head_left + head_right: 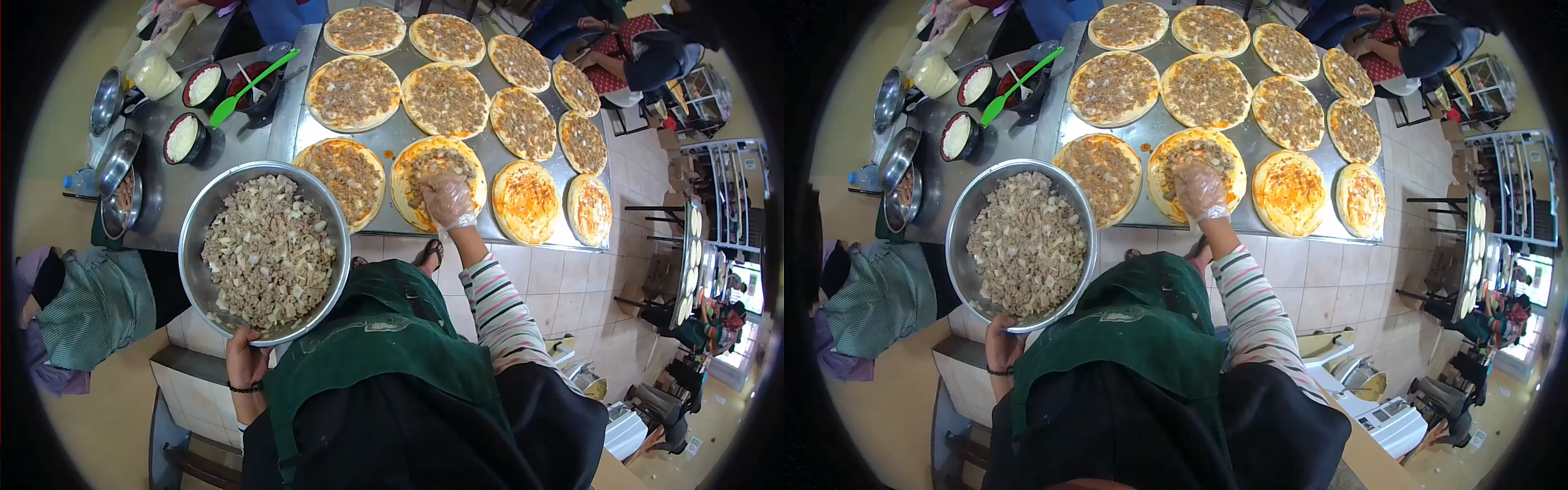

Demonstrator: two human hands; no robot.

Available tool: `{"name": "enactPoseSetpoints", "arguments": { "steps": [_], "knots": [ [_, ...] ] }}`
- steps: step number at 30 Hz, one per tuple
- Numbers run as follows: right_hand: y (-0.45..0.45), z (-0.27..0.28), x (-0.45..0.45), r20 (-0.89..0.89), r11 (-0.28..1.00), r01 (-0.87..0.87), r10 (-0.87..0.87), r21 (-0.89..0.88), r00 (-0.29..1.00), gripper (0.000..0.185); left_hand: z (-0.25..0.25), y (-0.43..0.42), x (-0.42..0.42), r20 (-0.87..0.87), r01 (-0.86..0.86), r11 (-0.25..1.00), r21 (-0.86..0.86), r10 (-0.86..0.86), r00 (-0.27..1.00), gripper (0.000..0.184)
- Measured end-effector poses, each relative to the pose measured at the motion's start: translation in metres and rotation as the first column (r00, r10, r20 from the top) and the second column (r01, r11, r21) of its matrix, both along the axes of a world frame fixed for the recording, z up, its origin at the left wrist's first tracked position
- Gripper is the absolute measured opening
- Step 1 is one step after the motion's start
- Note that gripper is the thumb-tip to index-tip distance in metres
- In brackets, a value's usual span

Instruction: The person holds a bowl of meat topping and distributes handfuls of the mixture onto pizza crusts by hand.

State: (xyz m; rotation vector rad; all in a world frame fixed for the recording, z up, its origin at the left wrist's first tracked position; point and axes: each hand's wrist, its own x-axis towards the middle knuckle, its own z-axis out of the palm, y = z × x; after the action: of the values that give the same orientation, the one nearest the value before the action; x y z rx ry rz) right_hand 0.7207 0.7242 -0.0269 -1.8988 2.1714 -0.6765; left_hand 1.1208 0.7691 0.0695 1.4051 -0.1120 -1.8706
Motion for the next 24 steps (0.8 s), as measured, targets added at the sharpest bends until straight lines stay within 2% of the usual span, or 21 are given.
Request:
{"name": "enactPoseSetpoints", "arguments": {
  "steps": [1, 3, 5, 8, 10, 11, 13, 14, 15, 18, 21, 22, 23, 24],
  "knots": [
    [-0.003, -0.003, 0.002, 0.003, 1.0, -0.002, 0.002, 0.002, 1.0, 0.014, 0.0, 0.001, 0.003, 0.003, -0.002, 1.0, 0.002, 0.002, 1.0, 0.025],
    [-0.005, -0.014, 0.005, -0.125, 0.993, -0.064, 0.076, 0.099, 0.989, 0.015, -0.004, 0.003, 0.008, -0.002, 0.045, 0.999, -0.02, -0.045, 0.999, 0.026],
    [-0.008, -0.024, 0.004, -0.142, 0.99, -0.06, 0.078, 0.13, 0.987, 0.015, -0.006, 0.005, 0.01, -0.007, 0.043, 0.999, -0.031, -0.043, 0.999, 0.026],
    [-0.013, -0.018, 0.006, -0.119, 0.991, -0.036, 0.052, 0.131, 0.991, 0.016, -0.004, 0.008, 0.012, -0.008, 0.037, 0.999, -0.015, -0.038, 0.999, 0.027],
    [-0.024, -0.002, 0.003, 0.013, 0.997, 0.033, -0.034, 0.076, 0.999, 0.016, -0.003, 0.007, 0.011, -0.012, 0.029, 1.0, -0.005, -0.029, 1.0, 0.027],
    [-0.029, -0.002, 0.002, 0.013, 0.997, 0.029, -0.03, 0.074, 0.999, 0.016, -0.003, 0.007, 0.012, -0.006, 0.029, 0.999, -0.015, -0.029, 1.0, 0.027],
    [-0.037, -0.005, 0.0, -0.104, 0.99, -0.003, 0.018, 0.141, 0.994, 0.019, 0.005, 0.008, 0.007, 0.0, 0.032, 0.999, -0.019, -0.032, 0.999, 0.027],
    [-0.041, -0.013, -0.002, -0.264, 0.965, 0.064, 0.006, 0.256, 0.965, 0.02, 0.011, 0.007, 0.001, 0.036, 0.012, 1.0, -0.026, -0.011, 0.999, 0.026],
    [-0.047, -0.012, -0.007, -0.266, 0.965, 0.063, 0.007, 0.253, 0.964, 0.02, 0.013, 0.005, -0.004, 0.071, -0.012, 0.999, -0.036, 0.015, 0.997, 0.025],
    [-0.052, 0.0, -0.021, -0.087, 0.936, 0.184, -0.165, 0.3, 0.982, 0.02, 0.004, 0.01, 0.006, 0.052, -0.017, 1.0, -0.013, 0.018, 0.998, 0.022],
    [-0.057, 0.006, -0.018, -0.168, 0.92, 0.187, -0.136, 0.345, 0.976, 0.02, 0.001, 0.011, 0.014, 0.023, 0.078, 0.997, -0.026, -0.078, 0.997, 0.028],
    [-0.062, 0.002, -0.021, -0.103, 0.912, 0.214, -0.189, 0.351, 0.977, 0.02, 0.003, 0.01, 0.012, 0.024, 0.077, 0.997, -0.024, -0.077, 0.997, 0.028],
    [-0.061, 0.001, -0.021, -0.102, 0.913, 0.212, -0.187, 0.35, 0.977, 0.02, 0.005, 0.01, 0.007, 0.034, 0.047, 0.998, -0.031, -0.046, 0.998, 0.022],
    [-0.061, 0.004, -0.018, -0.202, 0.933, 0.117, -0.048, 0.341, 0.978, 0.02, 0.007, 0.009, 0.004, 0.045, 0.018, 0.999, -0.038, -0.016, 0.999, 0.016]
  ]
}}
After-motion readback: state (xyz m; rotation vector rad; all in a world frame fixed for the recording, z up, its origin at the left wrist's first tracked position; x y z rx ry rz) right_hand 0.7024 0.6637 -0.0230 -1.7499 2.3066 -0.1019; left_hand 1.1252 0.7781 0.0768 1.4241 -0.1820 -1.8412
